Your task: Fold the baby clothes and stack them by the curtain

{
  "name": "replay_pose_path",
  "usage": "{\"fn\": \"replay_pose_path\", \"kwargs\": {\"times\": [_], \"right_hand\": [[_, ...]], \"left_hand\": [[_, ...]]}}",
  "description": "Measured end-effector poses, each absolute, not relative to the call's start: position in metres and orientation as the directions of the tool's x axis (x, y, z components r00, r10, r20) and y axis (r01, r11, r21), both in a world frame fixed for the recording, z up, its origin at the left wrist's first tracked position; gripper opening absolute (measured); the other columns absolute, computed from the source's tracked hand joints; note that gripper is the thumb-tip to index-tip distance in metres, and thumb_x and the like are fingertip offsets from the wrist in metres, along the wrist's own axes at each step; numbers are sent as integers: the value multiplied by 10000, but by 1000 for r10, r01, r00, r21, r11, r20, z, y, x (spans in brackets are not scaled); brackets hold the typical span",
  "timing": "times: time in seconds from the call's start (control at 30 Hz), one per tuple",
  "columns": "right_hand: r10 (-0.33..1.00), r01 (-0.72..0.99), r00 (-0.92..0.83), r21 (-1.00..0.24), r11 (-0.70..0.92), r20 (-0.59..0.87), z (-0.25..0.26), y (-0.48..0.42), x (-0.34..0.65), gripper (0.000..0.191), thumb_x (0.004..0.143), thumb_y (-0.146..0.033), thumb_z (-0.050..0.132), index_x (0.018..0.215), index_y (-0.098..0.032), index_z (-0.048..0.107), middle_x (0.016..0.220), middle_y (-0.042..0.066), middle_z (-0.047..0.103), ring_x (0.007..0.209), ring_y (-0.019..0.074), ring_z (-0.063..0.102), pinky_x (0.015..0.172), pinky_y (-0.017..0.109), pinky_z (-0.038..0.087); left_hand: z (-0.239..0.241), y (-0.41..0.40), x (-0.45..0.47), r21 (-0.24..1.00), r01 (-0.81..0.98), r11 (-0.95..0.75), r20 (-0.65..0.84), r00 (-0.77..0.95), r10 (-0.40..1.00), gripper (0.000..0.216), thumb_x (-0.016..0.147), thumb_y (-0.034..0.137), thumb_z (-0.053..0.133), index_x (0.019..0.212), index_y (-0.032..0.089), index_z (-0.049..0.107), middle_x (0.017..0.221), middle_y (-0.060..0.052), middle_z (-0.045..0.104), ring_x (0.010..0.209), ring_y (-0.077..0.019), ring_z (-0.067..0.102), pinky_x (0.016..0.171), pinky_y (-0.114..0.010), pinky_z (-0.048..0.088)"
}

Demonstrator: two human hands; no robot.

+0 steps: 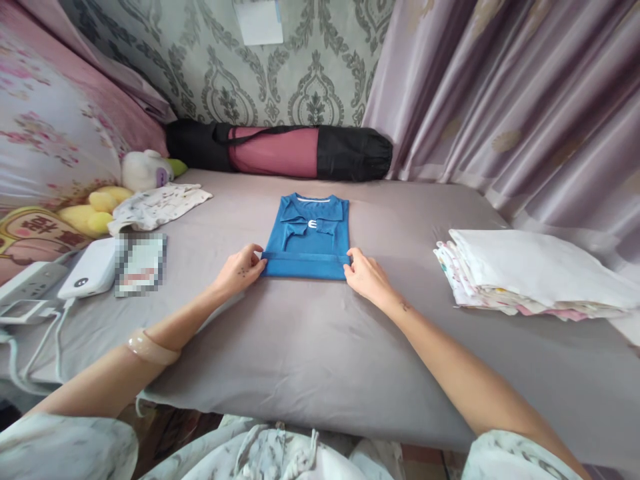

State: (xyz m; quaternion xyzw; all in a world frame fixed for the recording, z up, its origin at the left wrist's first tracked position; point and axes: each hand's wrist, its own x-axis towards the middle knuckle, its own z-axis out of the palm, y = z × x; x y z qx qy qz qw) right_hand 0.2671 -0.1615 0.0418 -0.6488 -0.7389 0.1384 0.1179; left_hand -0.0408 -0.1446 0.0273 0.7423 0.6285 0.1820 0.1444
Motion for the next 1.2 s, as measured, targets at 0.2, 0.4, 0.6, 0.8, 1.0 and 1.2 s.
{"fn": "replay_pose_path", "kwargs": {"times": [0.2,0.4,0.6,0.8,1.0,1.2], "right_hand": [[863,884,-434,-62,463,258,47,-177,239,516,977,-335,302,1443,-118,346,1503,144,352,1391,293,280,1111,487,254],[784,780,-616,-78,621,79,39,-177,222,573,992,-399,247,1510,-156,214,1584,74,134,1455,255,48,1162,542,82],[766,761,-640,-180,623,-53,33,-174,223,574,993,-461,202,1511,-214,223,1575,53,166,1451,261,73,1153,566,95],[766,760,-639,-204,617,-62,33,-173,224,573,991,-460,210,1510,-221,228,1571,59,182,1450,263,84,1149,577,99],[764,757,-644,-184,627,-50,41,-177,215,577,993,-443,190,1504,-183,249,1573,67,168,1451,262,85,1151,579,53],[731,725,-680,-192,661,-49,32,-179,204,572,991,-429,206,1503,-181,253,1568,68,189,1448,265,108,1153,573,55]], "left_hand": [[35,-161,-19,119,804,-582,325,522,788,520,976,402,311,1404,114,377,1482,-160,374,1414,-296,244,1125,-481,259],[30,-166,-2,45,753,-656,170,641,748,667,977,529,187,1491,107,239,1564,-129,202,1458,-260,53,1179,-479,79],[25,-164,-8,170,755,-634,-69,651,756,657,974,550,122,1512,181,194,1575,-79,159,1458,-261,36,1167,-508,38],[27,-163,-6,204,764,-612,-106,639,762,652,973,554,134,1513,194,191,1577,-72,141,1458,-264,21,1163,-511,45],[25,-160,-5,133,819,-558,56,556,829,589,995,445,131,1462,154,341,1551,-87,258,1457,-249,91,1175,-482,59],[13,-160,-6,76,833,-548,38,547,837,563,981,362,201,1475,108,289,1552,-126,242,1449,-247,139,1175,-447,115]]}}
